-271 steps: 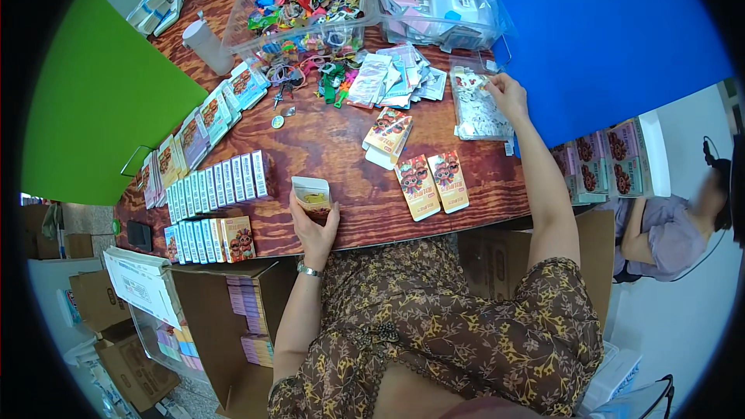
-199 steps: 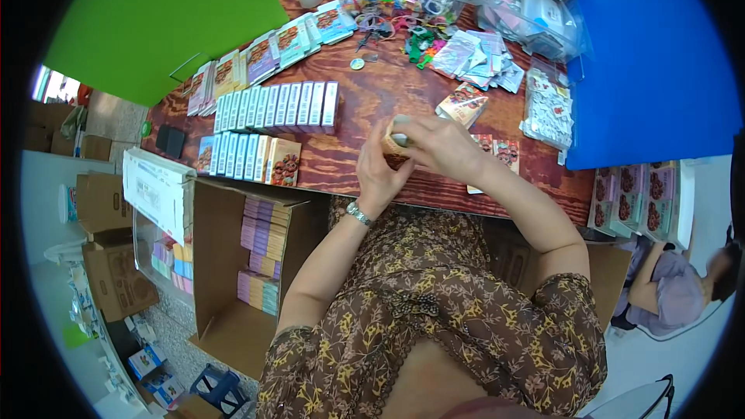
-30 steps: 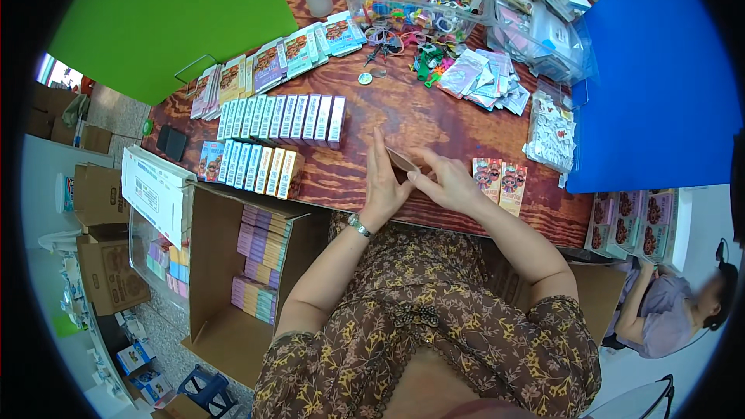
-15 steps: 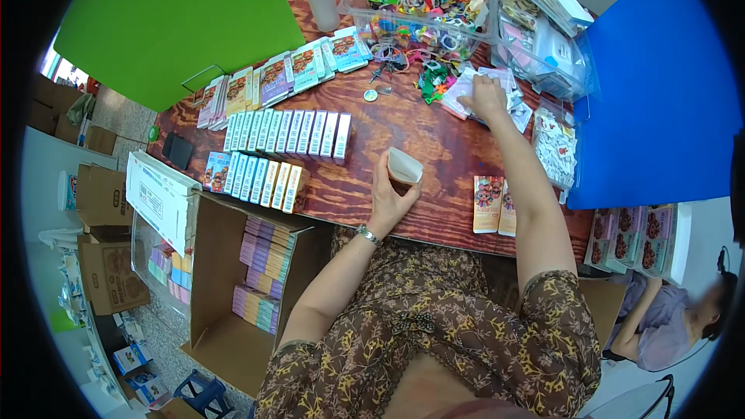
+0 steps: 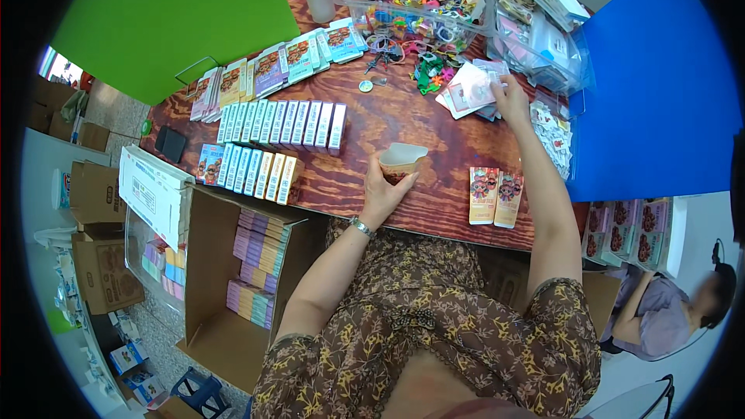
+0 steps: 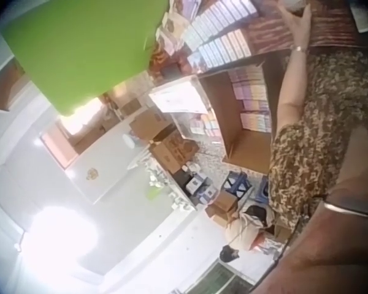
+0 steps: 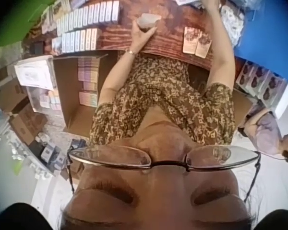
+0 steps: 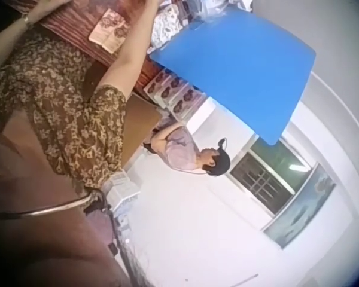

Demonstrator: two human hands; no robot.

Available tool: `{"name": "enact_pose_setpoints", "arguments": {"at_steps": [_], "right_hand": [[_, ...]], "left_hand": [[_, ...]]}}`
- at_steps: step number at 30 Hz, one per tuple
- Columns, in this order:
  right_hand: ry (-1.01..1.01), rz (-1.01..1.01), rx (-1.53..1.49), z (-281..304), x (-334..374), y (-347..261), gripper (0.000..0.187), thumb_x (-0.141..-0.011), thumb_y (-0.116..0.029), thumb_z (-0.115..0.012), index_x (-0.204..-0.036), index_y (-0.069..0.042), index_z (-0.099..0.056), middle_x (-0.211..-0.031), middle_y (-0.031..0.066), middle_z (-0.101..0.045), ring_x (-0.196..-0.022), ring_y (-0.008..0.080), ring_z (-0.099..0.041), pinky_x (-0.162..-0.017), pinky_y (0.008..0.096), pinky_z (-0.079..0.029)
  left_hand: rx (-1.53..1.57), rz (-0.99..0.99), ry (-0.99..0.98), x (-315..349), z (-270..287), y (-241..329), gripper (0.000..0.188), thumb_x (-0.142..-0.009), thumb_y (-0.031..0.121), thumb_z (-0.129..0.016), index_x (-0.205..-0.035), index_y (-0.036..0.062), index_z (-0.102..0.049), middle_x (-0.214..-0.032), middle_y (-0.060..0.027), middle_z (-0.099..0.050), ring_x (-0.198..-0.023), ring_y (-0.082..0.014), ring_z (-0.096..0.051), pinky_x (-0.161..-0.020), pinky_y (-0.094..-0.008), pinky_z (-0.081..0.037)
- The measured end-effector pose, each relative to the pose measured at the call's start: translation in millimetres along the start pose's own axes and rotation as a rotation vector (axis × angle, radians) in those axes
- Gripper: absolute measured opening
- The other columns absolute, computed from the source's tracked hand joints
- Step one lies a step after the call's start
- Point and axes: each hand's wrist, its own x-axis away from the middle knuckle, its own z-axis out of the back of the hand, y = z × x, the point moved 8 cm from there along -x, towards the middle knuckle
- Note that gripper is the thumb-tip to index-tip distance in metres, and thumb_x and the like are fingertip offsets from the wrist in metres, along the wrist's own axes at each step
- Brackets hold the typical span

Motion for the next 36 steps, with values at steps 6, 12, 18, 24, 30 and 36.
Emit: {"name": "enact_pose_setpoints", "arguments": {"at_steps": [6, 12, 18, 24, 30, 36], "right_hand": [[-0.014, 0.105, -0.300, 37, 28, -34, 0.023, -0.097, -0.021, -0.063, -0.114, -0.005, -0.068, -0.096, 0.0140, -0.071, -0.085, 0.0211, -0.068, -0.077, 0.0342, -0.052], [-0.222, 0.160, -0.824, 52, 125, -155, 0.019, -0.095, -0.008, -0.069, -0.112, -0.001, -0.068, -0.096, 0.0022, -0.070, -0.082, 0.0074, -0.063, -0.071, 0.0236, -0.051], [-0.116, 0.568, -0.478, 50, 151, -203, 0.015, -0.093, -0.004, -0.069, -0.108, -0.003, -0.068, -0.089, 0.0048, -0.068, -0.076, 0.0139, -0.063, -0.065, 0.0281, -0.049], [-0.146, 0.754, -0.420, 50, 156, -222, 0.026, -0.082, 0.003, -0.070, -0.107, -0.005, -0.068, -0.089, 0.0096, -0.069, -0.081, 0.0288, -0.067, -0.069, 0.0380, -0.053], [-0.104, 0.836, -0.330, 39, 162, -235, 0.020, -0.082, -0.004, -0.076, -0.101, -0.007, -0.071, -0.090, 0.0081, -0.067, -0.077, 0.0250, -0.064, -0.066, 0.0334, -0.053], [-0.154, 0.860, -0.350, 18, 155, -231, 0.022, -0.081, -0.008, -0.078, -0.102, -0.007, -0.071, -0.099, 0.0097, -0.064, -0.085, 0.0266, -0.065, -0.071, 0.0356, -0.055]], "left_hand": [[-0.281, -0.194, 0.031, 1, 1, 12, 0.078, -0.075, 0.021, -0.088, -0.133, 0.0001, -0.041, -0.117, -0.0175, -0.060, -0.108, -0.0281, -0.063, -0.090, -0.0398, -0.052], [-0.177, -0.102, 0.037, 4, 4, 6, 0.079, -0.075, 0.022, -0.087, -0.134, 0.0007, -0.040, -0.120, -0.0206, -0.060, -0.111, -0.0330, -0.064, -0.091, -0.0427, -0.052], [-0.113, -0.109, 0.040, 5, 3, 12, 0.079, -0.073, 0.017, -0.086, -0.135, 0.0018, -0.040, -0.121, -0.0211, -0.055, -0.114, -0.0359, -0.058, -0.094, -0.0441, -0.049], [-0.141, -0.115, 0.082, 7, 16, 8, 0.077, -0.074, 0.017, -0.085, -0.135, 0.0014, -0.042, -0.123, -0.0213, -0.054, -0.117, -0.0370, -0.056, -0.097, -0.0452, -0.047], [-0.261, -0.288, 0.081, 7, 14, 22, 0.079, -0.073, 0.016, -0.086, -0.136, -0.0003, -0.042, -0.123, -0.0197, -0.056, -0.113, -0.0332, -0.060, -0.093, -0.0415, -0.051], [-0.282, -0.311, 0.099, 5, 20, 27, 0.080, -0.073, 0.015, -0.087, -0.137, -0.0010, -0.041, -0.122, -0.0207, -0.056, -0.111, -0.0323, -0.061, -0.093, -0.0407, -0.051]]}}
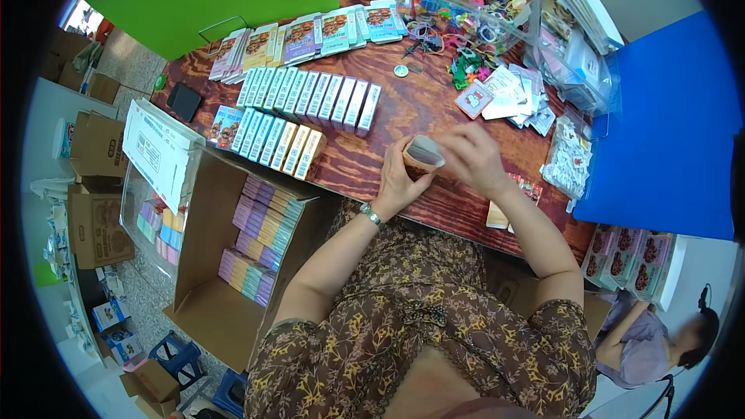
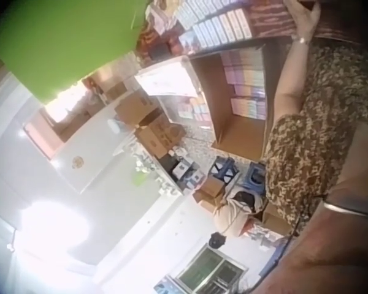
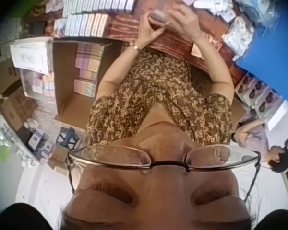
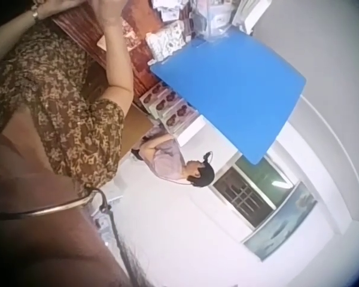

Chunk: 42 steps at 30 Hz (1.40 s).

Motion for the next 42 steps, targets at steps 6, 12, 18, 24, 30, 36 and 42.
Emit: {"name": "enact_pose_setpoints", "arguments": {"at_steps": [6, 12, 18, 24, 30, 36, 42], "right_hand": [[0.020, -0.498, 0.049, -14, -15, 144, 0.018, -0.090, -0.015, -0.071, -0.104, -0.005, -0.070, -0.097, 0.0133, -0.067, -0.086, 0.0291, -0.069, -0.073, 0.0369, -0.055], [-0.090, -0.626, 0.481, -55, -30, 210, 0.039, -0.086, -0.029, -0.073, -0.117, -0.010, -0.061, -0.096, 0.0136, -0.072, -0.089, 0.0353, -0.070, -0.076, 0.0488, -0.054], [0.041, -0.687, 0.267, -14, -56, 221, 0.028, -0.087, -0.014, -0.060, -0.113, -0.010, -0.066, -0.085, 0.0137, -0.072, -0.082, 0.0333, -0.071, -0.074, 0.0452, -0.054], [-0.181, -0.578, -0.212, -6, -95, 173, 0.025, -0.093, -0.004, -0.054, -0.116, -0.002, -0.064, -0.090, 0.0041, -0.067, -0.080, 0.0084, -0.063, -0.069, 0.0283, -0.050], [-0.457, -0.445, -0.166, -62, -102, 159, 0.026, -0.090, -0.009, -0.057, -0.114, -0.005, -0.065, -0.087, 0.0083, -0.069, -0.079, 0.0192, -0.069, -0.071, 0.0348, -0.053], [-0.418, -0.299, 0.247, -109, -79, 178, 0.021, -0.090, -0.022, -0.065, -0.105, -0.008, -0.069, -0.095, 0.0150, -0.071, -0.090, 0.0359, -0.069, -0.078, 0.0483, -0.054], [-0.519, -0.248, 0.280, -146, -53, 155, 0.026, -0.091, -0.028, -0.066, -0.109, -0.010, -0.067, -0.111, 0.0149, -0.067, -0.104, 0.0363, -0.066, -0.087, 0.0462, -0.054]], "left_hand": [[0.147, 0.131, -0.060, 6, -11, -21, 0.085, -0.074, 0.020, -0.087, -0.140, -0.0031, -0.039, -0.128, -0.0225, -0.053, -0.118, -0.0384, -0.055, -0.098, -0.0457, -0.048], [0.041, 0.053, -0.036, 5, -8, -17, 0.084, -0.075, 0.019, -0.087, -0.140, -0.0012, -0.038, -0.119, -0.0202, -0.058, -0.107, -0.0314, -0.065, -0.087, -0.0403, -0.054], [0.155, 0.133, -0.078, 9, -14, -29, 0.088, -0.074, 0.021, -0.087, -0.143, -0.0012, -0.037, -0.126, -0.0234, -0.053, -0.116, -0.0397, -0.056, -0.097, -0.0467, -0.048], [0.091, 0.082, -0.038, 5, -5, -20, 0.085, -0.074, 0.020, -0.087, -0.141, -0.0015, -0.038, -0.123, -0.0223, -0.055, -0.113, -0.0372, -0.059, -0.093, -0.0443, -0.050], [0.110, 0.079, -0.042, 3, -6, -17, 0.086, -0.075, 0.019, -0.086, -0.143, -0.0014, -0.037, -0.122, -0.0240, -0.054, -0.112, -0.0408, -0.056, -0.094, -0.0465, -0.048], [0.126, 0.076, -0.034, 1, -5, -13, 0.084, -0.074, 0.018, -0.085, -0.141, -0.0020, -0.039, -0.120, -0.0242, -0.055, -0.110, -0.0410, -0.057, -0.094, -0.0464, -0.048], [0.134, 0.088, -0.031, 1, -1, -14, 0.082, -0.074, 0.018, -0.085, -0.140, -0.0024, -0.040, -0.123, -0.0237, -0.055, -0.112, -0.0413, -0.056, -0.096, -0.0465, -0.048]]}}
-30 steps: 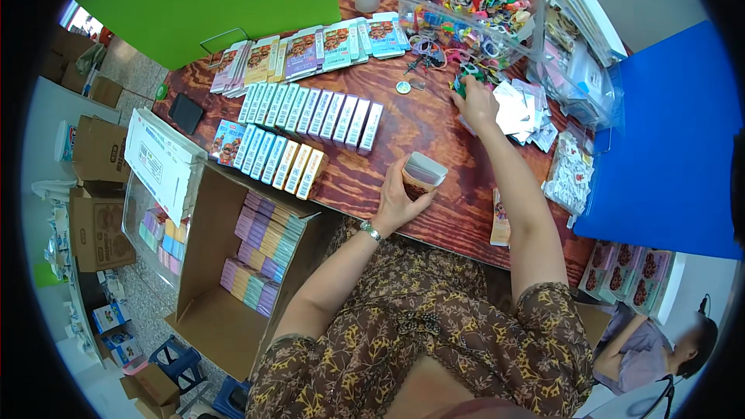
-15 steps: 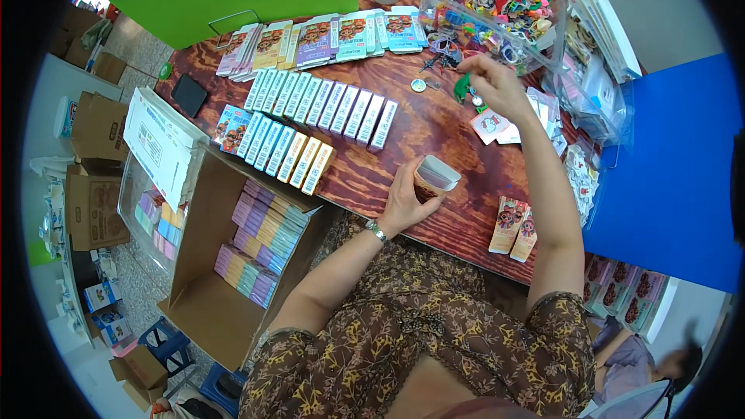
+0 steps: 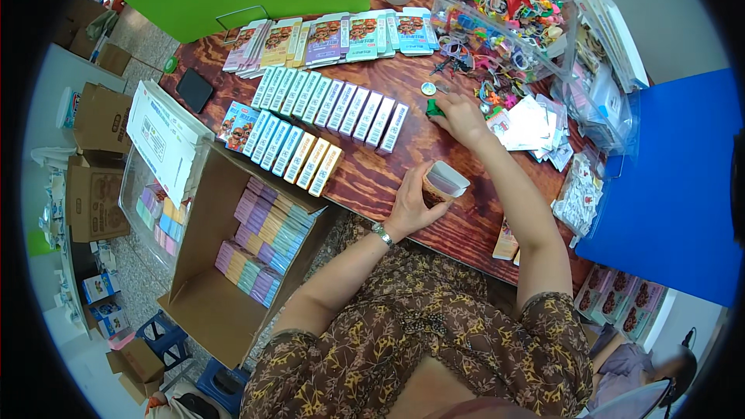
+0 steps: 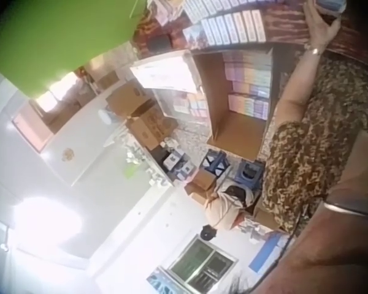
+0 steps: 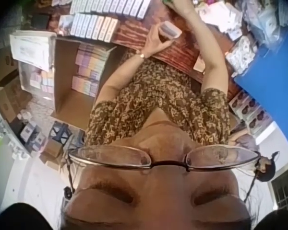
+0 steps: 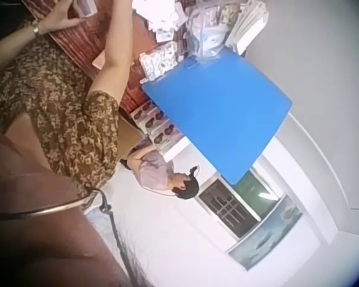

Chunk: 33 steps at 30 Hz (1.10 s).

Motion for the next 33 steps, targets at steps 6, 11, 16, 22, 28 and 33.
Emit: {"name": "enact_pose_setpoints", "arguments": {"at_steps": [6, 11, 16, 22, 28, 33], "right_hand": [[0.236, 0.084, -0.217, 33, -17, 0, 0.025, -0.087, -0.008, -0.067, -0.112, -0.009, -0.067, -0.089, 0.0158, -0.062, -0.088, 0.0364, -0.064, -0.079, 0.0451, -0.054], [-0.030, -0.225, -0.088, 16, -59, 7, 0.036, -0.084, -0.019, -0.074, -0.117, -0.009, -0.064, -0.098, 0.0230, -0.071, -0.093, 0.0417, -0.068, -0.082, 0.0515, -0.053], [-0.030, -0.197, -0.014, 12, -60, -5, 0.034, -0.084, -0.020, -0.074, -0.113, -0.008, -0.062, -0.094, 0.0222, -0.070, -0.092, 0.0415, -0.068, -0.081, 0.0507, -0.053], [0.112, -0.114, -0.180, 30, -23, 6, 0.028, -0.082, -0.018, -0.077, -0.103, -0.007, -0.063, -0.094, 0.0176, -0.070, -0.085, 0.0370, -0.069, -0.076, 0.0456, -0.054], [-0.058, -0.159, -0.830, 109, 70, -49, 0.024, -0.087, -0.015, -0.076, -0.103, -0.002, -0.064, -0.085, 0.0038, -0.069, -0.077, 0.0098, -0.066, -0.067, 0.0287, -0.052], [-0.090, -0.150, -0.565, 116, 117, -71, 0.023, -0.081, -0.020, -0.078, -0.097, -0.005, -0.070, -0.082, 0.0144, -0.072, -0.073, 0.0235, -0.071, -0.069, 0.0366, -0.055]], "left_hand": [[0.012, 0.007, -0.003, 0, 1, -2, 0.081, -0.075, 0.018, -0.084, -0.140, -0.0022, -0.040, -0.126, -0.0232, -0.055, -0.115, -0.0413, -0.056, -0.098, -0.0468, -0.047], [0.008, 0.009, -0.022, 1, -4, -3, 0.081, -0.075, 0.018, -0.084, -0.140, -0.0020, -0.040, -0.127, -0.0232, -0.054, -0.116, -0.0409, -0.055, -0.098, -0.0469, -0.047], [-0.053, -0.056, 0.015, 3, 0, 1, 0.087, -0.072, 0.020, -0.087, -0.141, -0.0007, -0.038, -0.121, -0.0228, -0.057, -0.111, -0.0390, -0.060, -0.092, -0.0443, -0.051], [-0.061, -0.076, 0.009, -2, -3, 1, 0.088, -0.072, 0.020, -0.087, -0.142, -0.0011, -0.038, -0.123, -0.0222, -0.057, -0.112, -0.0386, -0.060, -0.094, -0.0443, -0.051], [-0.031, 0.055, 0.013, -4, 0, 2, 0.083, -0.071, 0.014, -0.082, -0.142, 0.0010, -0.041, -0.124, -0.0241, -0.056, -0.115, -0.0414, -0.056, -0.098, -0.0480, -0.047], [-0.106, 0.077, 0.006, 4, -11, 6, 0.087, -0.069, 0.013, -0.080, -0.142, -0.0045, -0.037, -0.123, -0.0256, -0.056, -0.115, -0.0440, -0.053, -0.100, -0.0501, -0.044]]}}
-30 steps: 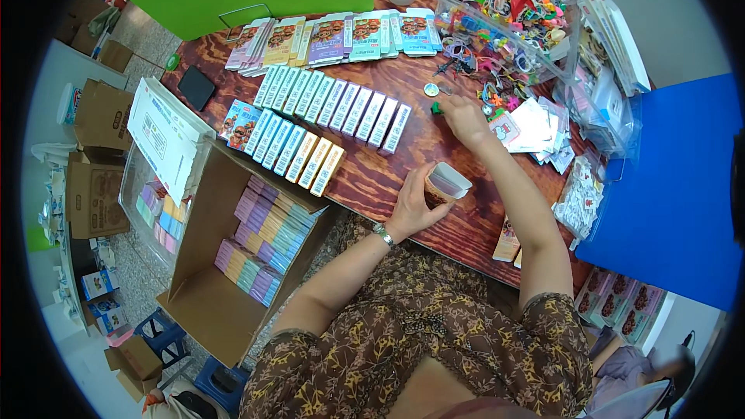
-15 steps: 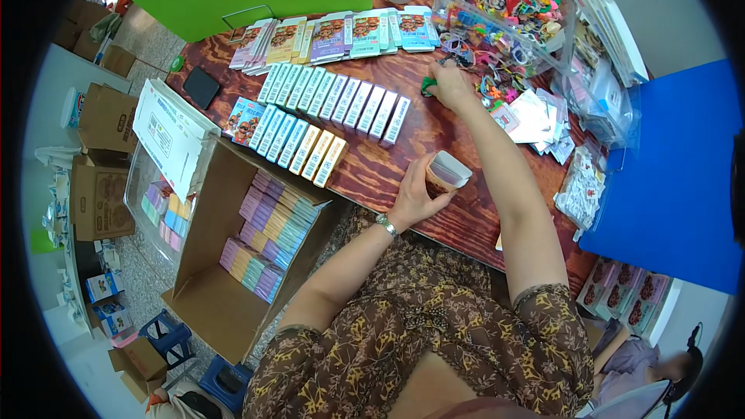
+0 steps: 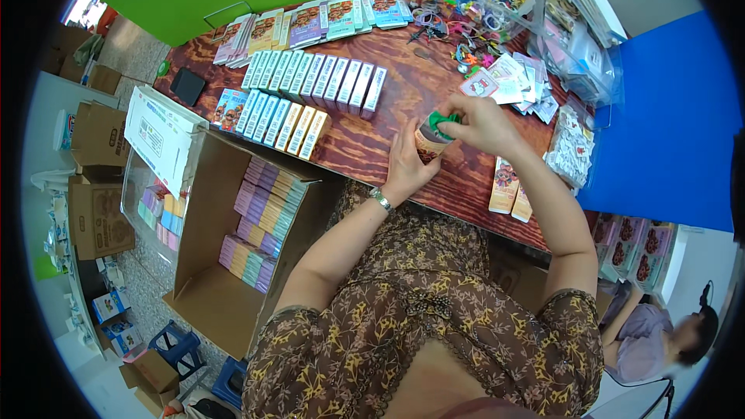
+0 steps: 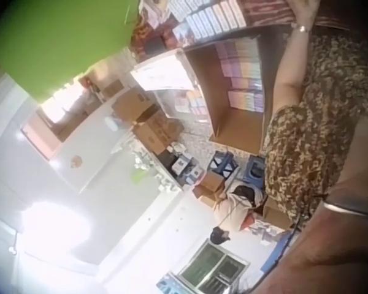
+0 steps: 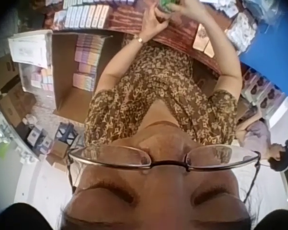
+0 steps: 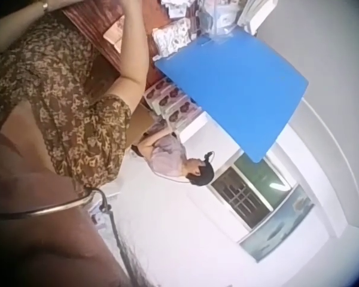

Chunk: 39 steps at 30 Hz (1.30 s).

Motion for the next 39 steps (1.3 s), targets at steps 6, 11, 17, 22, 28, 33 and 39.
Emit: {"name": "enact_pose_setpoints", "arguments": {"at_steps": [6, 11, 17, 22, 28, 33, 39], "right_hand": [[0.012, 0.122, 0.436, -32, 8, 2, 0.020, -0.077, -0.014, -0.075, -0.094, -0.005, -0.068, -0.086, 0.0171, -0.071, -0.081, 0.0364, -0.070, -0.072, 0.0458, -0.056], [0.030, 0.247, 0.296, -33, 18, -3, 0.029, -0.077, -0.013, -0.077, -0.101, -0.005, -0.065, -0.090, 0.0166, -0.070, -0.082, 0.0363, -0.070, -0.071, 0.0446, -0.056], [0.221, 0.252, 0.137, -12, 45, 1, 0.022, -0.086, -0.017, -0.075, -0.102, -0.006, -0.064, -0.092, 0.0129, -0.070, -0.084, 0.0339, -0.071, -0.069, 0.0430, -0.057], [0.297, 0.383, 0.538, -30, 61, -16, 0.020, -0.087, -0.030, -0.069, -0.096, -0.013, -0.072, -0.104, 0.0103, -0.063, -0.098, 0.0277, -0.064, -0.077, 0.0401, -0.055], [0.383, 0.198, 0.258, 27, 101, 38, 0.025, -0.086, -0.015, -0.068, -0.110, -0.011, -0.074, -0.114, 0.0122, -0.067, -0.105, 0.0283, -0.065, -0.084, 0.0385, -0.054], [0.962, -0.388, 0.258, 132, 187, 209, 0.028, -0.093, -0.014, -0.064, -0.118, -0.004, -0.069, -0.103, 0.0178, -0.073, -0.092, 0.0305, -0.071, -0.078, 0.0396, -0.056], [0.659, -1.032, 0.524, 150, 231, 299, 0.039, -0.091, -0.022, -0.070, -0.127, -0.010, -0.063, -0.120, 0.0172, -0.067, -0.109, 0.0390, -0.065, -0.089, 0.0494, -0.053]], "left_hand": [[-0.199, -0.120, 0.044, 10, 2, 20, 0.091, -0.069, 0.013, -0.081, -0.145, -0.0079, -0.034, -0.120, -0.0247, -0.057, -0.108, -0.0411, -0.055, -0.096, -0.0485, -0.044], [-0.213, -0.104, 0.028, 15, 3, 21, 0.096, -0.067, 0.011, -0.079, -0.148, -0.0079, -0.031, -0.124, -0.0260, -0.055, -0.108, -0.0427, -0.051, -0.092, -0.0505, -0.042], [-0.154, -0.161, 0.020, 9, -8, 35, 0.094, -0.068, 0.011, -0.079, -0.147, -0.0069, -0.032, -0.117, -0.0248, -0.057, -0.106, -0.0424, -0.053, -0.091, -0.0508, -0.043], [-0.133, -0.181, 0.020, 12, -1, 42, 0.090, -0.072, 0.013, -0.082, -0.147, -0.0033, -0.035, -0.121, -0.0248, -0.058, -0.105, -0.0428, -0.055, -0.089, -0.0505, -0.045], [-0.038, -0.139, -0.082, 13, -20, 27, 0.089, -0.072, 0.013, -0.082, -0.147, -0.0027, -0.037, -0.131, -0.0236, -0.052, -0.121, -0.0398, -0.052, -0.100, -0.0463, -0.045], [0.059, -0.099, -0.103, 12, -25, 14, 0.085, -0.072, 0.012, -0.080, -0.145, -0.0032, -0.038, -0.130, -0.0228, -0.052, -0.120, -0.0392, -0.053, -0.099, -0.0459, -0.046], [0.045, -0.128, -0.065, 13, -22, 10, 0.084, -0.077, 0.013, -0.084, -0.145, -0.0009, -0.035, -0.119, -0.0161, -0.059, -0.106, -0.0248, -0.061, -0.091, -0.0365, -0.050]]}}
